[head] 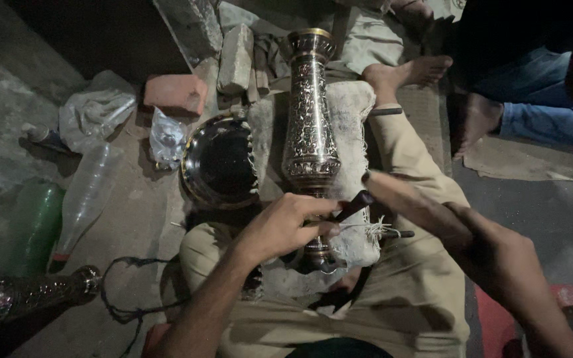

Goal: The person repeatedly hammers a silver metal vase with a small hammer while holding a chisel against its surface. The vase is placed on a cloth on the person's lap. The person adjusts the chisel and rotates the vase slightly during the process.

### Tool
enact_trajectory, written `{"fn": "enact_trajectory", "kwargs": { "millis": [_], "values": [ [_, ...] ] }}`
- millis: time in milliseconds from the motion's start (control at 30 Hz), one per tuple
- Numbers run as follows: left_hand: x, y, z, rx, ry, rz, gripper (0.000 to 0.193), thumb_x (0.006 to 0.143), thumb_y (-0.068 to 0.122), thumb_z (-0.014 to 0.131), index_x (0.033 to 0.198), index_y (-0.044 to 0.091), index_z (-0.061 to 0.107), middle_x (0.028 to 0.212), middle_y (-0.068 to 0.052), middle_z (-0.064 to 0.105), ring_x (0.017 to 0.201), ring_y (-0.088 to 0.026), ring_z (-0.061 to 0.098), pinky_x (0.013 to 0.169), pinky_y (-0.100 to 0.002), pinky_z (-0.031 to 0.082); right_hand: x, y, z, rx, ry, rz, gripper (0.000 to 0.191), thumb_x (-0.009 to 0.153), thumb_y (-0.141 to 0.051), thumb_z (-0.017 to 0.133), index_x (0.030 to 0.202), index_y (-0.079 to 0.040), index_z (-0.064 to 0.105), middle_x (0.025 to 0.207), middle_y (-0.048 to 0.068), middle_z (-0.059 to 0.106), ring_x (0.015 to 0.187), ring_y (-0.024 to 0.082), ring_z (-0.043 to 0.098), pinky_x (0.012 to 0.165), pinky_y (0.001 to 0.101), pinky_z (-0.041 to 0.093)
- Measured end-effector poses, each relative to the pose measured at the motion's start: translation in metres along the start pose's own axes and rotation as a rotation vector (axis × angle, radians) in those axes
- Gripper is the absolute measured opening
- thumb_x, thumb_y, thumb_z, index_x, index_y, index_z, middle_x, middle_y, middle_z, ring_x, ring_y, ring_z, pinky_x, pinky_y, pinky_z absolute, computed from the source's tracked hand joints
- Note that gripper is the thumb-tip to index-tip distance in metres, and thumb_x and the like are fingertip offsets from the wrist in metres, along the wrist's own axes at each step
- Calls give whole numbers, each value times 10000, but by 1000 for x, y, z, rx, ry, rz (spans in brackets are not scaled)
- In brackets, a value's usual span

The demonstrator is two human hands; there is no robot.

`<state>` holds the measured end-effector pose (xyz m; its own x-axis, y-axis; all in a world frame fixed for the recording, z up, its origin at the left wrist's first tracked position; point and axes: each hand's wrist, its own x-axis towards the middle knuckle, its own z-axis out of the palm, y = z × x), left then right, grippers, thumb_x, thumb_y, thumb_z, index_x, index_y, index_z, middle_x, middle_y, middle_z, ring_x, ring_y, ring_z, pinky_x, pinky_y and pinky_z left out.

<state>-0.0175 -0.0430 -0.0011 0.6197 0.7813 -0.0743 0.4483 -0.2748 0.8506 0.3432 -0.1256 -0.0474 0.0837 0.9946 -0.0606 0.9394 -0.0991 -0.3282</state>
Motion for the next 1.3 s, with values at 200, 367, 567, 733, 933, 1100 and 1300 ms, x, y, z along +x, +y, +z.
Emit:
{"fn": "enact_trajectory", "kwargs": {
  "millis": [200,367,567,733,933,1100,1300],
  "values": [
    [-1,-1,-1,11,-18,-26,403,874,287,790,1241,126,741,1002,-112,813,865,-198,783,785,-372,592,-7,9,-3,47,33,38,679,835,-296,832,1458,-247,564,1197,138,739,1113,310,736,856,397,616],
    [0,-1,3,-153,-5,-23,543,853,297,776,1366,162,662,1075,-98,805,903,-160,782,816,-322,619,-12,17,-12,-65,-117,62,698,849,-300,826,1463,-313,495,1308,108,700,1125,297,736,922,379,603],
    [-2,-4,4,-183,13,30,551,865,302,798,1368,135,647,1115,-104,799,926,-141,785,813,-321,627,-17,20,-16,362,13,53,650,854,-266,851,1428,-211,550,1240,113,716,1109,307,744,925,394,596],
    [0,-3,3,-206,-44,39,523,876,218,757,1381,138,647,1161,-101,794,933,-139,783,828,-318,623,-25,14,-6,309,45,54,617,797,-176,840,1364,-133,598,1182,147,737,1046,259,734,886,377,587],
    [5,-1,-4,-17,-123,192,479,857,178,809,1317,113,689,1192,-125,774,975,-174,772,863,-340,598,-44,9,11,399,123,131,608,788,-105,847,1335,-57,587,1100,142,728,1004,228,723,858,391,576],
    [4,-5,-4,-195,-172,159,491,869,176,781,1339,90,665,1208,-122,772,1015,-181,781,889,-334,613,-63,14,18,847,128,229,632,763,-21,783,1342,19,535,1065,150,705,971,228,710,878,392,581],
    [5,-8,-4,-120,-121,246,476,899,178,776,1345,63,657,1265,-129,745,1050,-185,774,914,-348,615,-70,24,23,1103,211,141,714,790,7,745,1455,-12,487,1126,172,688,1003,268,729,863,399,589]
  ]
}}
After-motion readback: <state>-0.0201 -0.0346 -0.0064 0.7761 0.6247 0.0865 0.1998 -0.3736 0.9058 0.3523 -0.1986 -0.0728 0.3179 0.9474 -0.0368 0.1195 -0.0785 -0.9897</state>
